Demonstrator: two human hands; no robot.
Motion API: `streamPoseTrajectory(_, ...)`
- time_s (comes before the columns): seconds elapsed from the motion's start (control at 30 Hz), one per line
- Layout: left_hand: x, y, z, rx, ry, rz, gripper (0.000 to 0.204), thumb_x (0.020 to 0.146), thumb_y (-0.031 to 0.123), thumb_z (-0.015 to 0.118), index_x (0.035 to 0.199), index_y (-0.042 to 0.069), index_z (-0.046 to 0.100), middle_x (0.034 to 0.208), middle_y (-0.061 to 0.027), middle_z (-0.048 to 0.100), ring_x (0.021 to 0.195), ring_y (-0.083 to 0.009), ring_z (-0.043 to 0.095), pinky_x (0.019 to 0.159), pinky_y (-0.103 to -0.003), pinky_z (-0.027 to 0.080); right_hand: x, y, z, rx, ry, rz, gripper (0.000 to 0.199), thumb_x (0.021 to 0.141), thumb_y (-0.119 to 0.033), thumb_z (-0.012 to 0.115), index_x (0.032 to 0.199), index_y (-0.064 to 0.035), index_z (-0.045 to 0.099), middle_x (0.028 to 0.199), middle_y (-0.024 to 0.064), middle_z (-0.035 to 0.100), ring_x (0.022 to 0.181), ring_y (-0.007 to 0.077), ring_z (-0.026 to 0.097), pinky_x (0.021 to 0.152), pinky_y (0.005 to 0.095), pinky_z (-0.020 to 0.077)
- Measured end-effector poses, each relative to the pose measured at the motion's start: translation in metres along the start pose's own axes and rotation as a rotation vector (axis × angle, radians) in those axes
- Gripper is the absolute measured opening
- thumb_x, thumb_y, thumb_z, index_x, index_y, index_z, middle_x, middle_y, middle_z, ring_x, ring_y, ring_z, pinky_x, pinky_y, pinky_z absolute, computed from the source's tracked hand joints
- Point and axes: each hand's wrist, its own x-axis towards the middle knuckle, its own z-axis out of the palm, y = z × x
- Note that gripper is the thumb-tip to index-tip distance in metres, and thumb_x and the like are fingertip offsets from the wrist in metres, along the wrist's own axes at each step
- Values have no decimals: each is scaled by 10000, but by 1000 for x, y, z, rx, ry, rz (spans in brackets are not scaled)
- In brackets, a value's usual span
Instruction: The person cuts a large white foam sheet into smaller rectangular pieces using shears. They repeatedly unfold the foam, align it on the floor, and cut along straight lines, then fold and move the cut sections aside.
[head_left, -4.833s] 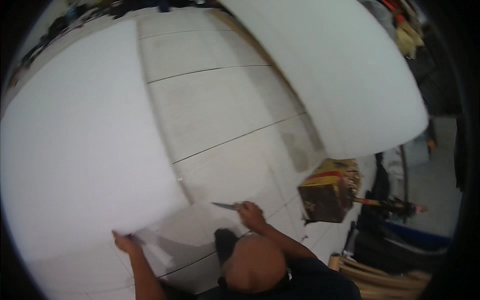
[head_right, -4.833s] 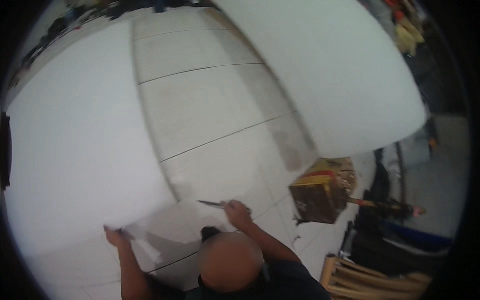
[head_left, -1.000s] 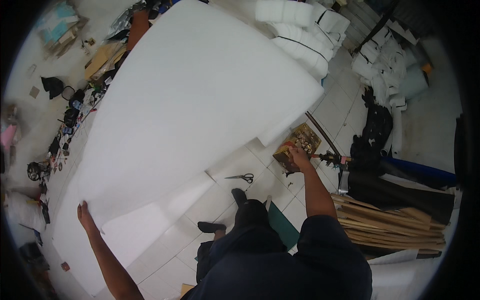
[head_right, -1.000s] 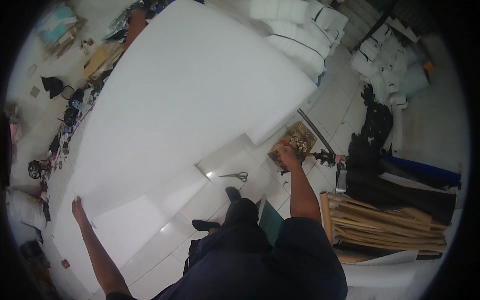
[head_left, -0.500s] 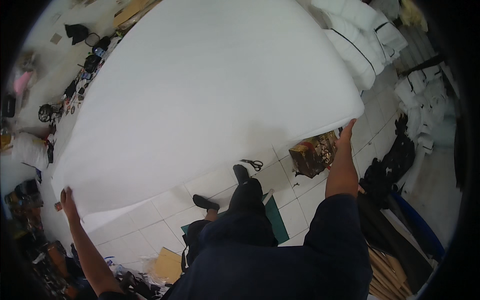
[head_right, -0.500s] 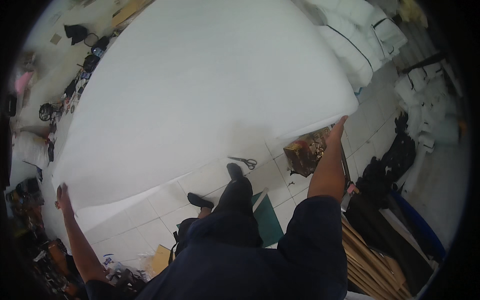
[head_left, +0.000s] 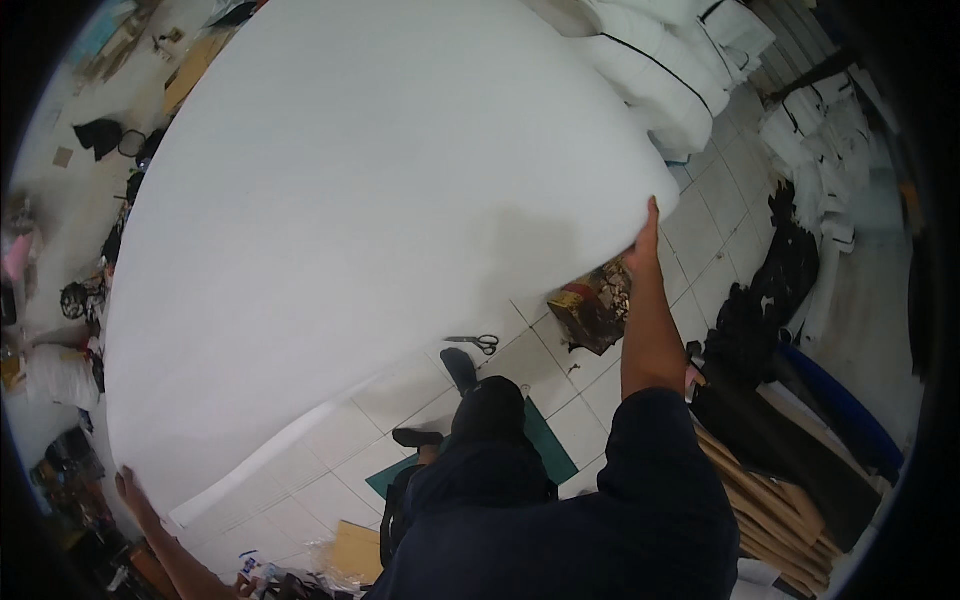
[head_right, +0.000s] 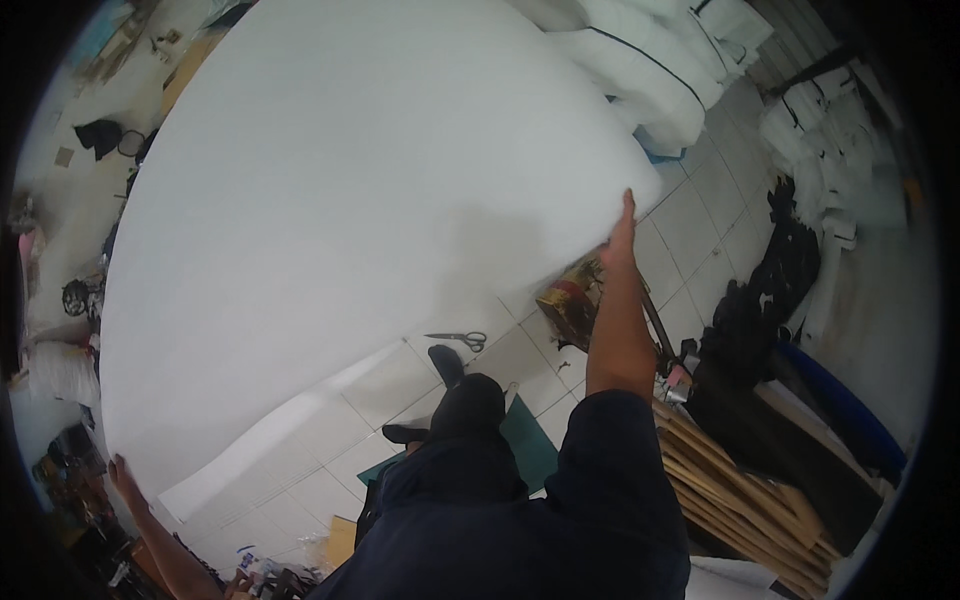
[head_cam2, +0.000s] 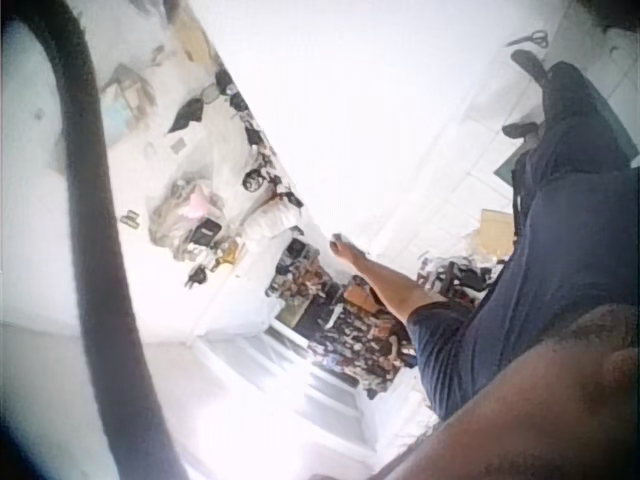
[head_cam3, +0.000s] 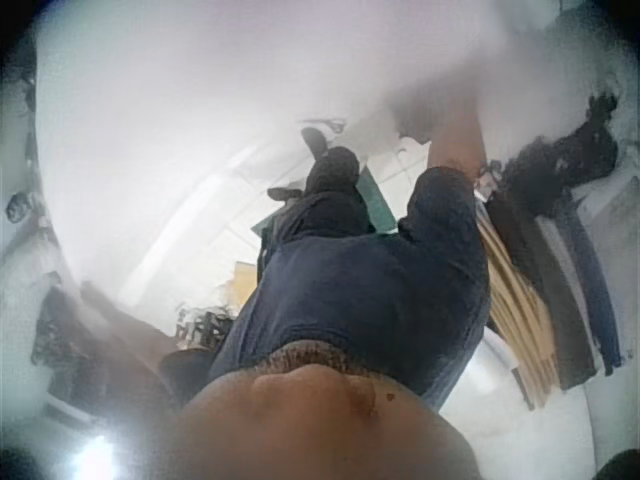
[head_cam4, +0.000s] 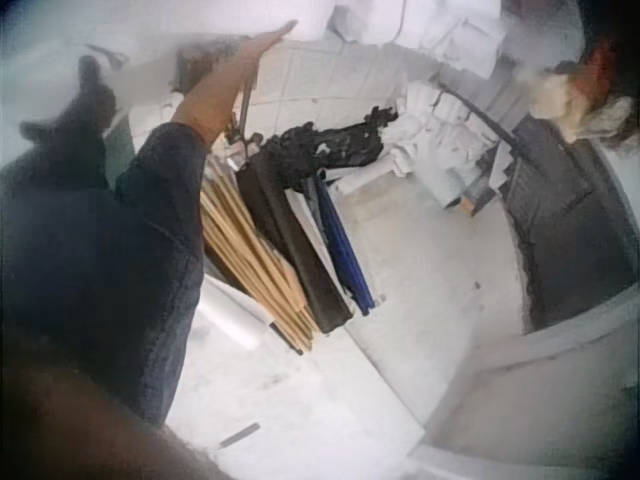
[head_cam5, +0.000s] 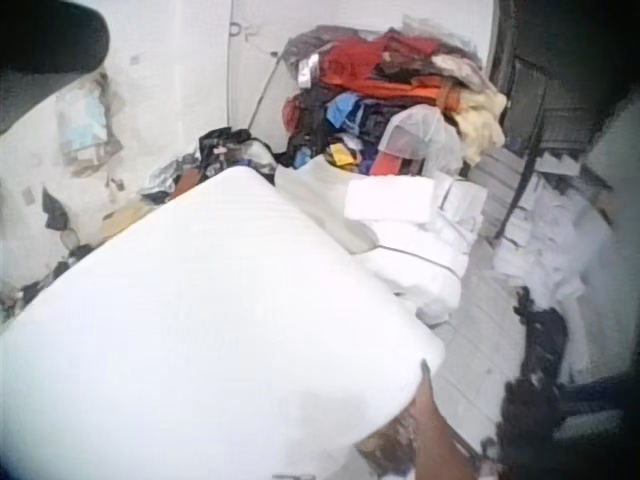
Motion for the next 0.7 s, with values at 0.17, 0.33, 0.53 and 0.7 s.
streamPoseTrajectory(0.17, 7, 14, -3, 52, 29, 14, 386, 964, 288, 488, 1183, -26, 537, 1075, -88, 583, 970, -183, 543, 853, -316, 438, 21, -7, 11, -156, 176, 22, 993, 710, -709, 583, 1433, -96, 286, 1406, 121, 395, 1257, 328, 401, 981, 560, 325)
streamPoseTrajectory(0.33, -2, 7, -12, 210, 46, 51, 391, 946, 264, 515, 1186, -44, 528, 1078, -87, 579, 979, -189, 536, 882, -310, 420, 19, -18, 6, -232, 161, 122, 1024, 707, -740, 565, 1435, -66, 309, 1414, 149, 402, 1253, 342, 413, 991, 566, 320)
streamPoseTrajectory(0.53, -27, -54, 14, 250, 126, 189, 364, 926, 178, 513, 1228, -25, 505, 1043, -75, 591, 958, -160, 536, 856, -297, 433, 29, -47, 24, -1159, 842, -431, 1045, 781, -733, 503, 1445, 21, 215, 1497, 269, 194, 1374, 413, 249, 1061, 554, 287)
streamPoseTrajectory(0.7, -61, -49, 47, 202, 225, 130, 417, 897, 178, 571, 1260, -19, 523, 1097, -184, 632, 976, -243, 614, 850, -352, 484, -118, -48, 211, -950, 134, -1046, 565, 889, -320, 636, 1348, -75, 416, 1191, 149, 516, 983, 257, 561, 860, 373, 480)
